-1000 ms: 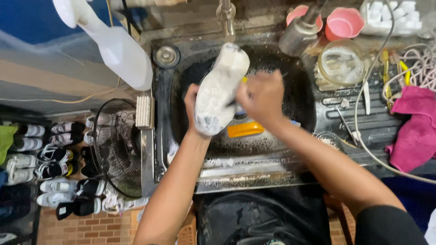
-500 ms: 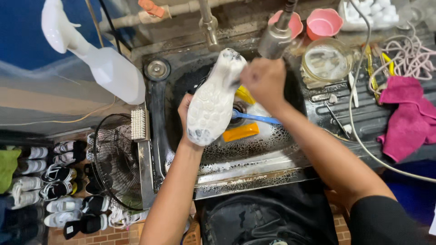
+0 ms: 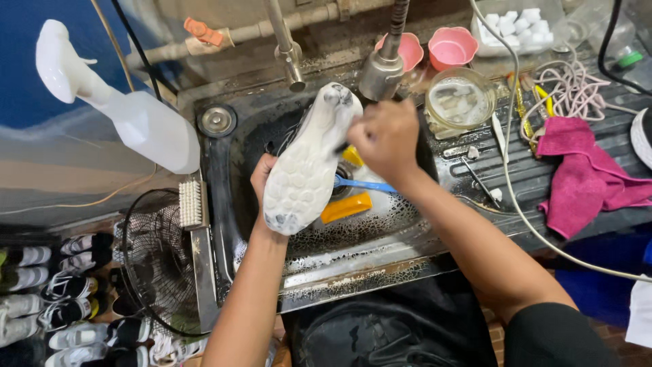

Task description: The person scrubs a white sneaker with a yellow brush in a sink filled with soapy water. They repeatedly scrub the upper, sides, and sole of the shoe, turning it to reach different areas. The person rinses the shoe under running water and continues scrubbing until the end of the clip.

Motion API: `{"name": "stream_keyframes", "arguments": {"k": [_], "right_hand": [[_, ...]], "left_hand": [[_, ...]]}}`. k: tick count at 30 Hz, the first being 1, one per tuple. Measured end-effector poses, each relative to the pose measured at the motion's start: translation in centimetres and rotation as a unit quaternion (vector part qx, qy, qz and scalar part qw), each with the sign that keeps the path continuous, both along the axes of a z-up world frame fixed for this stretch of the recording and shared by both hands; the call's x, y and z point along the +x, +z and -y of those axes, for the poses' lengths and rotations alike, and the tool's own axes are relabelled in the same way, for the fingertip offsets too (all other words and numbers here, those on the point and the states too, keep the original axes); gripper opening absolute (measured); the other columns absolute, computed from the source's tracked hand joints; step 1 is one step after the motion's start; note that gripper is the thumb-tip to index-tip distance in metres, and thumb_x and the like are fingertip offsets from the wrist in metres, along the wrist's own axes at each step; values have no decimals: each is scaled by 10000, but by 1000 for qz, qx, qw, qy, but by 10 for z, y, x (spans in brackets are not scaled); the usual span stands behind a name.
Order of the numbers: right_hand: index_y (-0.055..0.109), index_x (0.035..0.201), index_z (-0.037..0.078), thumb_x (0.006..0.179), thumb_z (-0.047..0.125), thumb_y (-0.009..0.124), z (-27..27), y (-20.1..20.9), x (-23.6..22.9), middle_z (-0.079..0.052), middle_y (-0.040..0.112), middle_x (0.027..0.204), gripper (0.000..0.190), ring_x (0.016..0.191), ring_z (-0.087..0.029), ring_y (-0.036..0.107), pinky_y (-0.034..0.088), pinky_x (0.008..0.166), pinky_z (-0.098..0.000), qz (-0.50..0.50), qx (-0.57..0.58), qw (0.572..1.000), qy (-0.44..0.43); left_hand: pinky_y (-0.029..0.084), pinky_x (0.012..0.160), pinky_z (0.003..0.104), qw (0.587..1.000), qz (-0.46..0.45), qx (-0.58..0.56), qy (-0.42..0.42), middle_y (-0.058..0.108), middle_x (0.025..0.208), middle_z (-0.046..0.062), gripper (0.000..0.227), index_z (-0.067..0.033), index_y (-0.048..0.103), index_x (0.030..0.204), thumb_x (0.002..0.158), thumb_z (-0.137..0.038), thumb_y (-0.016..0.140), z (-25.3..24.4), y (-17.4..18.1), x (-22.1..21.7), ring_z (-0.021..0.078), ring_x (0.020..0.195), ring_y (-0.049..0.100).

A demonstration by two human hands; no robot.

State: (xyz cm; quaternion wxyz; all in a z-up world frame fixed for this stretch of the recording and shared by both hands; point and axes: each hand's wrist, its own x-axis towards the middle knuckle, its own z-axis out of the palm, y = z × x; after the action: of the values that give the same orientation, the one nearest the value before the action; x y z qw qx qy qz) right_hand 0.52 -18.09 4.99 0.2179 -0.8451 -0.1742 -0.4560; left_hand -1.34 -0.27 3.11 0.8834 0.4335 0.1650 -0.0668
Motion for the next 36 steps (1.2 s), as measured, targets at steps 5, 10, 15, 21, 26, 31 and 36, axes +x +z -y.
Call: {"name": "stream_keyframes", "arguments": {"k": [5, 10, 15, 21, 26, 31, 36], "right_hand": [[488, 468, 89, 695, 153, 578, 39, -11, 29, -104, 430, 474, 252, 468, -291, 423, 326, 548, -390, 37, -7, 998, -57], [448, 413, 104, 628, 152, 592, 11, -12, 13, -71, 433, 456, 263, 443, -263, 400, 321, 525, -359, 25, 10, 1000, -7], [449, 448, 153, 714, 170, 570, 41, -23, 37, -10, 386, 445, 292, 463, -214, 377, 313, 552, -344, -18, 105, 991, -84], [466, 448, 118, 730, 227, 554, 15, -9, 9, -98, 429, 436, 315, 448, -297, 436, 312, 503, -363, -74, 68, 994, -30], [494, 482, 192, 810, 303, 536, 17, -1, 11, 13, 468, 464, 350, 473, -187, 434, 307, 569, -320, -122, 63, 990, -25], [467, 468, 122, 766, 213, 545, 21, 1, 9, -80, 462, 458, 321, 460, -267, 455, 342, 545, -364, -76, -25, 997, -7], [505, 466, 160, 747, 239, 525, 1, -7, -1, -21, 484, 494, 292, 505, -202, 455, 308, 550, -323, -79, -30, 996, 37]], "left_hand": [[283, 300, 219, 998, -45, -20, -27, 410, 385, 103, 134, -73, 450, 476, 576, -117, 528, 0, 3, -4, 148, 302, 353], [303, 342, 200, 998, 38, 47, -36, 459, 444, 86, 105, -65, 471, 539, 601, -108, 544, 2, -34, 8, 125, 364, 396], [304, 343, 213, 995, -68, 21, -66, 473, 414, 113, 140, -89, 450, 485, 573, -130, 550, 9, -12, 3, 146, 331, 391], [404, 386, 251, 979, -178, 0, -97, 543, 539, 170, 179, -25, 558, 618, 588, -199, 587, -12, -94, 31, 181, 419, 470], [439, 413, 298, 974, -214, 12, -75, 567, 574, 193, 192, -9, 584, 641, 549, -177, 598, -3, -53, 23, 222, 439, 493], [390, 395, 272, 971, -195, 116, -75, 526, 504, 169, 193, -17, 591, 607, 553, -202, 604, 4, -12, 1, 195, 430, 471], [408, 582, 252, 945, -13, 312, -103, 588, 640, 177, 227, -49, 653, 701, 689, -209, 493, -6, -44, 5, 153, 606, 492]]}}
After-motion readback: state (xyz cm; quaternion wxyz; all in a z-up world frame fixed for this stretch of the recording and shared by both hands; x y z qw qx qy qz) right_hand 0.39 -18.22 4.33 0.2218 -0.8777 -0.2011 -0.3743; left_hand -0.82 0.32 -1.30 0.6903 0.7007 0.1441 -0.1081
